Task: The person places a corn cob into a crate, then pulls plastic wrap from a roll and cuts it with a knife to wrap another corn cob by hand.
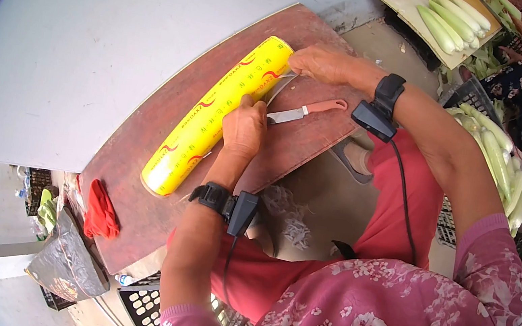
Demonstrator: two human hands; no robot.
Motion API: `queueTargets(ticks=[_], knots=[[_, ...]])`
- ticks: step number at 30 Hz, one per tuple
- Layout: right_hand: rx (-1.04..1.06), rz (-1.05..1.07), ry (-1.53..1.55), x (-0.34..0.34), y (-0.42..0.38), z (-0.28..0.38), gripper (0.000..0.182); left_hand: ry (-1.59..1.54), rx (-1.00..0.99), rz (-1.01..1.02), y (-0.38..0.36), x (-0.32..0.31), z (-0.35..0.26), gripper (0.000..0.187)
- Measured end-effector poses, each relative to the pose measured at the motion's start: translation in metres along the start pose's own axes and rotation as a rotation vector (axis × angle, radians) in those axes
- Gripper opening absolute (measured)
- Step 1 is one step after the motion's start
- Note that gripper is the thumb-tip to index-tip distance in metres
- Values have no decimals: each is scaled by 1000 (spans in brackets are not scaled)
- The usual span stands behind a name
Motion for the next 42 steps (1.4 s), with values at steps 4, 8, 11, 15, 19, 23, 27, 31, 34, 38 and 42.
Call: queueTargets(ticks=[4,8,11,15,19,23,27,31,34,38,42], knots=[[-121,17,89,-4,-3,-1,10,23,13,-11,1,1,0,9],[-53,-140,66,4,-11,0,15,11,30,20,3,-1,4,15],[-85,-216,43,8,-14,-9,16,2,19,24,1,0,4,14],[-343,-236,226,9,-14,-25,15,-10,10,36,0,1,4,14],[-787,-199,1109,-18,-15,-34,29,-20,10,38,1,2,4,14],[-583,-262,1688,-46,0,-23,34,-8,12,32,1,2,4,14],[-637,-381,1708,-61,2,-26,28,-12,-1,27,1,2,4,14],[-672,-381,1613,-61,-2,-28,24,-7,-28,9,0,4,3,15],[-682,-362,1609,-58,-5,-27,20,0,-23,12,1,3,3,16],[-726,-358,1572,-53,-9,-25,12,7,-27,23,0,3,2,17],[-762,-251,1481,-53,-14,-28,11,3,-26,38,1,3,1,17]])
Point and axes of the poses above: each hand's wrist, its own y-axis towards the middle knuckle, its own x-axis out of the back of the hand, z = x × y, the point moved 7 cm from there along y, towards the middle knuckle, and after that the axes turned 14 degrees about z, right-handed, at the moved point
